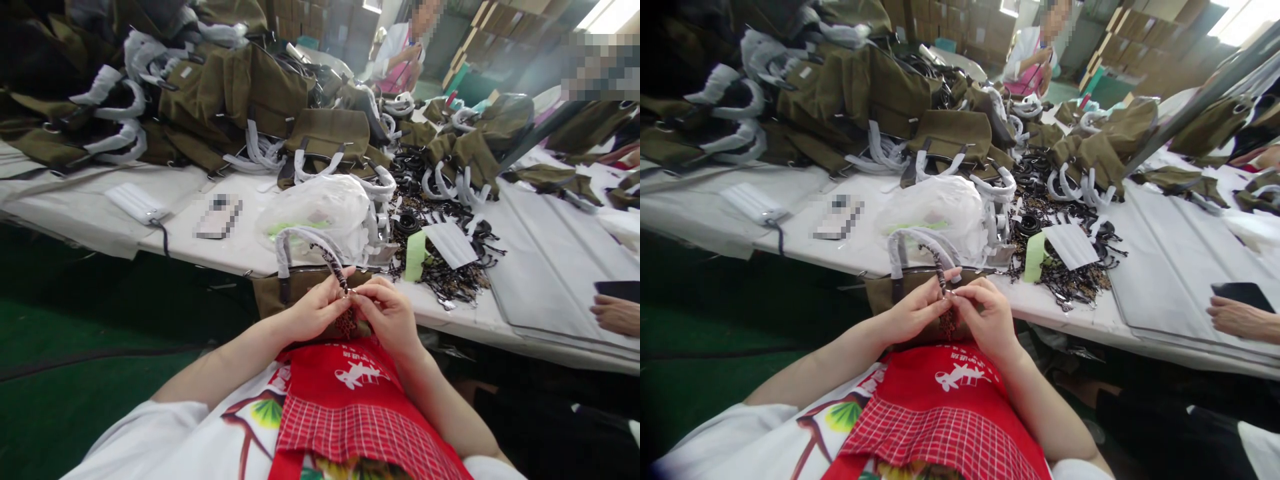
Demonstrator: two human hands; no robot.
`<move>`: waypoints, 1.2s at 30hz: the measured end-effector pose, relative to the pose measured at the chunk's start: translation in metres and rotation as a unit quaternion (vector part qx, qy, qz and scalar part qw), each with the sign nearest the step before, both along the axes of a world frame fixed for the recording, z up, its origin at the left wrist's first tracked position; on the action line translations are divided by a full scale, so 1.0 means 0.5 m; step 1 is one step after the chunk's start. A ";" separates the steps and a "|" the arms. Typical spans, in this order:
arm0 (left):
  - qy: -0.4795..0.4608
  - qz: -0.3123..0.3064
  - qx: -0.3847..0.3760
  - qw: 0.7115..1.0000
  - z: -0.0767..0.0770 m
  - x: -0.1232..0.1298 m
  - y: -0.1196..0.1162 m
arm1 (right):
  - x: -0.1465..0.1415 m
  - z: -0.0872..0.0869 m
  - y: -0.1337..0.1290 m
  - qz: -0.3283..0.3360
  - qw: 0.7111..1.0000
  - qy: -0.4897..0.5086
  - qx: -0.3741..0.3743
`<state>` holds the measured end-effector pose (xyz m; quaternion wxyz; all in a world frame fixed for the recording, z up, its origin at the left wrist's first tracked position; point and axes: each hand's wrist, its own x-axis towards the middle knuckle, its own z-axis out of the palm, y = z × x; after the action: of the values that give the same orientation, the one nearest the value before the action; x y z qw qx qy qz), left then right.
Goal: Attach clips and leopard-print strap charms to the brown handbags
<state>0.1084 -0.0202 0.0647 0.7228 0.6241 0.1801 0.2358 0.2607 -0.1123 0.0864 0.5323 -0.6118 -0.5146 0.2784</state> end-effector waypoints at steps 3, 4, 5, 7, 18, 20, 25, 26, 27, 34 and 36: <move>0.079 -0.060 0.135 0.986 0.036 -0.031 0.020 | 0.020 0.007 0.000 0.021 0.999 0.030 -0.020; 0.107 -0.054 0.180 0.976 0.051 -0.041 0.028 | 0.028 0.009 -0.002 0.023 0.998 0.049 -0.028; 0.128 -0.026 0.218 0.967 0.065 -0.050 0.035 | 0.034 0.009 -0.004 0.024 0.997 0.070 -0.036; 0.135 0.069 0.272 0.950 0.090 -0.059 0.044 | 0.041 0.009 -0.007 0.038 0.991 0.114 -0.054; 0.057 0.018 0.186 0.981 0.086 0.007 0.022 | 0.028 -0.017 0.000 0.106 0.972 0.203 -0.052; 0.047 0.038 0.079 0.995 0.078 0.011 0.016 | 0.027 -0.023 0.001 0.111 0.969 0.219 -0.033; 0.048 0.074 -0.020 0.996 0.061 0.016 0.012 | 0.023 -0.033 0.002 0.107 0.966 0.230 -0.057; 0.049 0.073 -0.015 0.996 0.058 0.016 0.013 | 0.023 -0.035 0.002 0.102 0.966 0.231 -0.059; 0.052 0.073 -0.006 0.996 0.055 0.017 0.014 | 0.022 -0.037 0.002 0.097 0.964 0.238 -0.063; 0.017 0.041 -0.022 0.999 0.048 0.020 0.017 | 0.004 -0.030 -0.005 0.151 0.895 0.396 -0.139; 0.000 0.045 -0.015 0.999 0.048 0.020 0.012 | -0.001 -0.026 -0.005 0.153 0.880 0.427 -0.145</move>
<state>0.1186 -0.0144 0.0888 0.7207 0.6047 0.2110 0.2654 0.2600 -0.1148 0.0734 0.5566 -0.4178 -0.2789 0.6617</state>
